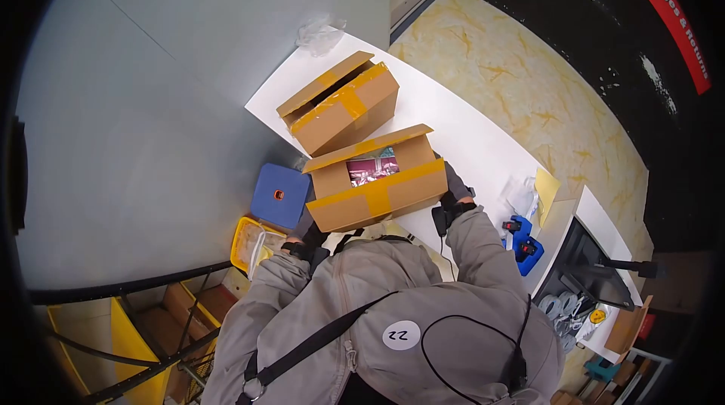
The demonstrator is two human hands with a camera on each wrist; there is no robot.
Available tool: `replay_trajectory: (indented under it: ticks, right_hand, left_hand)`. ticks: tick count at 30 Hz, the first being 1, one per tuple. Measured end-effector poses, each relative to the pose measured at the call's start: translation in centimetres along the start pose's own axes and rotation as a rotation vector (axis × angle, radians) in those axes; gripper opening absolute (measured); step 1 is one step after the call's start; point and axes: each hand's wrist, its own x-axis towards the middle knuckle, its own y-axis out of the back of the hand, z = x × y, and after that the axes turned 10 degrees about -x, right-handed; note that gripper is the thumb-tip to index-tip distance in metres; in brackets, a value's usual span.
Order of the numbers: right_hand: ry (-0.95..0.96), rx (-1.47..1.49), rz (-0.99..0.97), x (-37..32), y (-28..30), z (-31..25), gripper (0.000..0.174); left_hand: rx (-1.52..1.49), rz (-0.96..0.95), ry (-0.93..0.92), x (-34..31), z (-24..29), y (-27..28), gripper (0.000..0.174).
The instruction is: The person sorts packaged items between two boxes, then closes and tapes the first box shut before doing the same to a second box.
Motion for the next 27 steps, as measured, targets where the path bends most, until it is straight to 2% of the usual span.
replay_trajectory:
  ticks: [2, 4, 5, 8, 9, 12, 15, 17, 20, 21, 23, 24, 25, 27]
  right_hand:
    - [0.033, 0.061, 0.011, 8.0, 2.6, 6.4, 0.050]
    - [-0.124, 0.470, 0.207, 13.7, 4.8, 12.4, 0.053]
    - [-0.133, 0.481, 0.219, 14.4, 5.0, 13.0, 0.053]
    - [-0.039, 0.554, 0.472, 15.5, 5.0, 14.7, 0.059]
    - [-0.047, 0.560, 0.478, 15.5, 4.4, 14.6, 0.059]
    - [-0.068, 0.853, 0.620, 14.5, 0.8, 12.1, 0.063]
    - [-0.011, 0.877, 0.670, 14.9, -3.4, 10.0, 0.064]
    - [0.018, 0.892, 0.697, 14.5, -4.2, 9.6, 0.064]
    - [-0.105, 0.072, 0.642, 12.6, -4.8, 9.0, 0.066]
    - [-0.100, 0.072, 0.644, 11.9, -4.9, 8.6, 0.066]
    - [-0.024, 0.431, 0.492, 8.6, -5.3, 5.1, 0.069]
    - [0.011, 0.606, 0.408, 7.2, -5.5, 3.3, 0.072]
    - [0.011, 0.604, 0.407, 6.0, -5.9, 1.4, 0.072]
    - [0.012, 0.259, 0.367, 3.9, -6.9, -2.2, 0.064]
  left_hand:
    - [-0.018, 0.024, 0.055, -1.4, 1.0, 1.9, 0.059]
    - [-0.033, 0.044, 0.113, 3.4, 1.1, -3.4, 0.058]
    - [-0.041, 0.055, 0.141, 4.3, 1.3, -3.7, 0.058]
    - [-0.068, 0.096, 0.227, 1.4, 1.7, 3.3, 0.057]
    - [-0.079, 0.114, 0.251, 0.8, 1.3, 2.9, 0.057]
    - [-0.112, 0.172, 0.323, 2.8, 2.1, 2.2, 0.056]
    - [-0.147, 0.233, 0.382, 3.6, 2.6, 1.8, 0.055]
    - [-0.170, 0.273, 0.419, 3.3, 3.0, 2.3, 0.055]
    - [-0.212, 0.323, 0.454, 3.4, 4.0, 4.2, 0.054]
    - [-0.230, 0.339, 0.465, 3.2, 4.5, 5.5, 0.054]
    - [-0.272, 0.376, 0.489, 3.2, 5.3, 7.1, 0.053]
    - [-0.242, 0.543, 0.302, 3.5, 5.4, 9.0, 0.058]
    - [-0.208, 0.708, 0.111, 3.7, 5.8, 11.2, 0.064]
    - [0.187, 0.834, -0.206, 4.4, 10.8, 12.1, 0.067]
